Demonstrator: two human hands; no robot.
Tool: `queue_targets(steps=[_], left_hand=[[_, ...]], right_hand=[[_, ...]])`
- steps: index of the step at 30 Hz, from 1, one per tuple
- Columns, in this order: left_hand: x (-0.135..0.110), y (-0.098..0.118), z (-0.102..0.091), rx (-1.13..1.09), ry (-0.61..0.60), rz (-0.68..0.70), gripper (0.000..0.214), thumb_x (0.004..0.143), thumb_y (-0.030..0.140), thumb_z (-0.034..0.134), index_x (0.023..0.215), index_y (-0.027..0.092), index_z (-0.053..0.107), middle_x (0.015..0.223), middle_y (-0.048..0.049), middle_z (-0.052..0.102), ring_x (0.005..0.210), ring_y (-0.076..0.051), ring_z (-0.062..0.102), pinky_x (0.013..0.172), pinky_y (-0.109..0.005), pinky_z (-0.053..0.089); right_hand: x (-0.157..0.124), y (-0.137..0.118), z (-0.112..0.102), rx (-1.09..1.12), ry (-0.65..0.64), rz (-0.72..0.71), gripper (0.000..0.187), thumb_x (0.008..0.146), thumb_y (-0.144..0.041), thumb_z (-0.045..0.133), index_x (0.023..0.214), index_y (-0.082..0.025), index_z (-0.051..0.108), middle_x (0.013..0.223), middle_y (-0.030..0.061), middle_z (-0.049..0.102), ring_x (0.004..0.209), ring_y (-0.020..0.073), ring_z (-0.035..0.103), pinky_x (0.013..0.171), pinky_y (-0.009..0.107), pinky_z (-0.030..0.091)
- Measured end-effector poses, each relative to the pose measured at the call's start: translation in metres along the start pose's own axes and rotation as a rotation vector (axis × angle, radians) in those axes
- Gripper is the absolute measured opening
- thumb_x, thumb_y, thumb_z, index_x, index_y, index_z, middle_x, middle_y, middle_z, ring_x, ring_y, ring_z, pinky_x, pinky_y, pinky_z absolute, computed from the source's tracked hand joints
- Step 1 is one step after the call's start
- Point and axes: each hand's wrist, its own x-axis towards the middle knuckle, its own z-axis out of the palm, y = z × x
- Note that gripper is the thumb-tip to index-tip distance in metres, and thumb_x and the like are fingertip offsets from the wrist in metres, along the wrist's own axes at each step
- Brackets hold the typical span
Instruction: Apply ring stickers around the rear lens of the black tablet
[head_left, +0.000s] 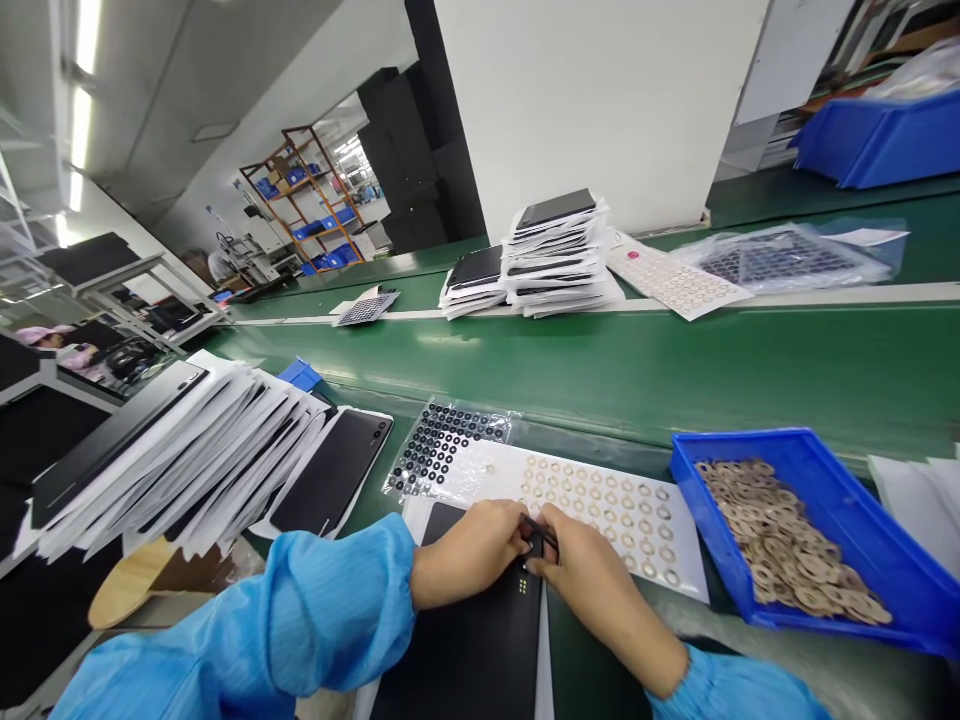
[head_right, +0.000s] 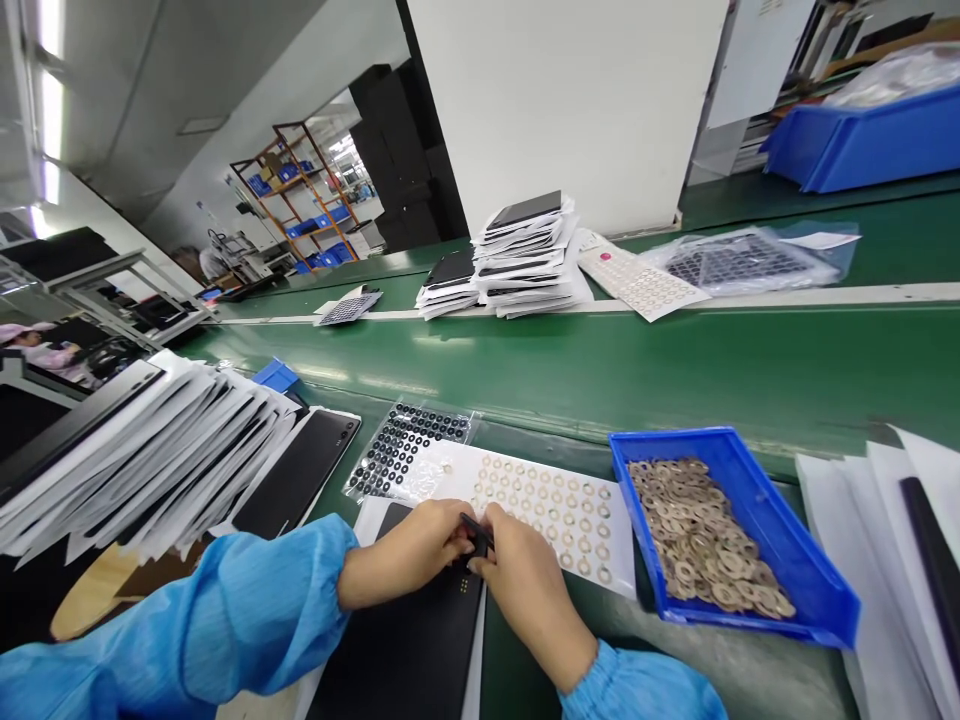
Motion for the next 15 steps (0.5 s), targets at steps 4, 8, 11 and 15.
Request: queue_targets(steps=[4, 8, 11, 15], left_hand=[[-0.004, -0.002, 0.005, -0.042, 0.052, -0.051, 0.016, 0.075, 0.001, 0.049, 0.080, 0.014, 0.056, 0.081, -0.0037, 0.064, 0.075, -0.016, 0.059, 0.069, -0.025, 0.045], [-0.002, -0.003, 0.002, -0.138, 0.032, -0.087, 0.017, 0.071, -0.001, 0.050, 0.077, 0.014, 0.057, 0.072, -0.0005, 0.062, 0.066, -0.013, 0.058, 0.063, -0.021, 0.045], [0.003, -0.003, -0.002, -0.198, -0.029, -0.090, 0.014, 0.071, 0.001, 0.052, 0.074, 0.013, 0.058, 0.064, 0.0012, 0.060, 0.057, -0.011, 0.058, 0.057, -0.019, 0.044], [0.009, -0.003, -0.003, -0.251, -0.103, -0.097, 0.014, 0.073, 0.002, 0.051, 0.074, 0.012, 0.060, 0.061, 0.0005, 0.060, 0.051, -0.011, 0.057, 0.050, -0.017, 0.044]], right_hand=[[-0.001, 0.001, 0.002, -0.014, 0.012, 0.006, 0.025, 0.067, -0.005, 0.064, 0.074, -0.022, 0.047, 0.066, -0.0029, 0.058, 0.067, 0.0168, 0.056, 0.058, 0.023, 0.029], [0.000, 0.003, 0.003, 0.003, 0.011, -0.014, 0.025, 0.067, -0.006, 0.064, 0.073, -0.022, 0.047, 0.064, -0.0040, 0.056, 0.065, 0.0164, 0.055, 0.058, 0.024, 0.030], [0.001, 0.003, 0.003, 0.020, -0.008, -0.015, 0.025, 0.068, -0.004, 0.064, 0.073, -0.022, 0.046, 0.063, -0.0044, 0.056, 0.063, 0.0154, 0.054, 0.057, 0.023, 0.028], [0.001, 0.002, 0.001, 0.027, -0.007, -0.007, 0.026, 0.067, -0.002, 0.063, 0.074, -0.021, 0.048, 0.063, -0.0040, 0.056, 0.064, 0.0155, 0.053, 0.056, 0.023, 0.027]])
